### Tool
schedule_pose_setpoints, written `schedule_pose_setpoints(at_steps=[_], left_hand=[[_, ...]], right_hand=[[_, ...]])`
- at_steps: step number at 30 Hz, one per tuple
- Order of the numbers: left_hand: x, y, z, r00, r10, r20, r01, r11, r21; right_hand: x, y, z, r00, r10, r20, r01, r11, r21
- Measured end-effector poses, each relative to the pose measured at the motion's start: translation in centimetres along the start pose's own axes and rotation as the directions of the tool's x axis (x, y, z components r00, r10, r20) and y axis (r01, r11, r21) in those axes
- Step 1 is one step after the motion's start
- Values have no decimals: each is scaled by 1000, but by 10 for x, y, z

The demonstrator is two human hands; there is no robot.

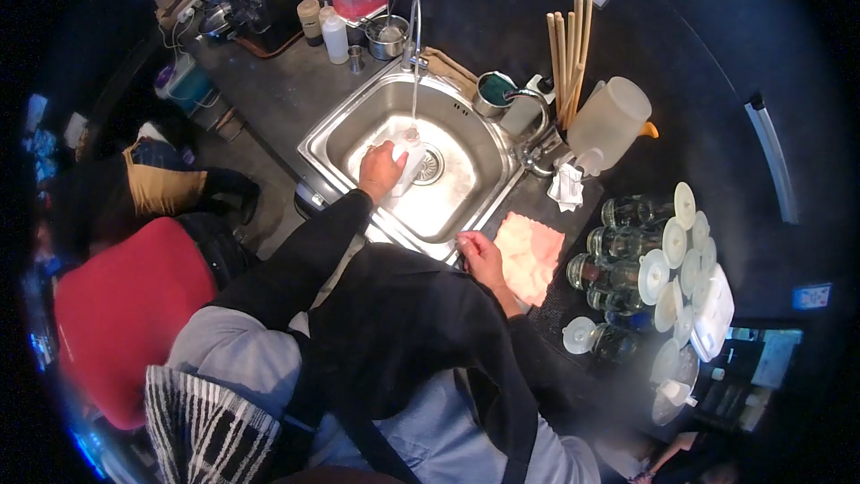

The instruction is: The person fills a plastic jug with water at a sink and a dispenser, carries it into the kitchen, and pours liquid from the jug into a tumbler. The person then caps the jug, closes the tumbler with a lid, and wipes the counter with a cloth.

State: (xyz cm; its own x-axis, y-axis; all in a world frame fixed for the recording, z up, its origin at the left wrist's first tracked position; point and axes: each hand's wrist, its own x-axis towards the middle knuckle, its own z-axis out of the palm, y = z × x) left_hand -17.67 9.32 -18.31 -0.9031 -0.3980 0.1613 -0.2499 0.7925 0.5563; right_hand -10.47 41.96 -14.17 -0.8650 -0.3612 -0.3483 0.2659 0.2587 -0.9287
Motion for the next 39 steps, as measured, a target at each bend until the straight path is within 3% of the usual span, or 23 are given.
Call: schedule_pose_setpoints(at_steps=[26,28,31,33,37,39], left_hand=[[-2,2,-1,999,14,-31,-13,1000,12],[-1,0,4,999,18,-42,-17,999,29],[0,0,2,999,15,-42,-13,999,41],[-2,2,0,1000,-1,-29,2,1000,31],[-2,4,-5,1000,-26,-2,26,1000,-6],[-1,4,-7,1000,-24,4,24,1000,-17]], right_hand=[[-2,-4,1,1000,-23,-2,23,1000,-12],[3,-19,1,996,85,17,-86,992,87],[40,-30,-1,996,-12,83,6,997,72],[103,-27,-1,913,-393,112,409,863,-296],[182,-128,33,956,-294,11,270,861,-430],[234,-151,41,923,-383,38,335,749,-571]])
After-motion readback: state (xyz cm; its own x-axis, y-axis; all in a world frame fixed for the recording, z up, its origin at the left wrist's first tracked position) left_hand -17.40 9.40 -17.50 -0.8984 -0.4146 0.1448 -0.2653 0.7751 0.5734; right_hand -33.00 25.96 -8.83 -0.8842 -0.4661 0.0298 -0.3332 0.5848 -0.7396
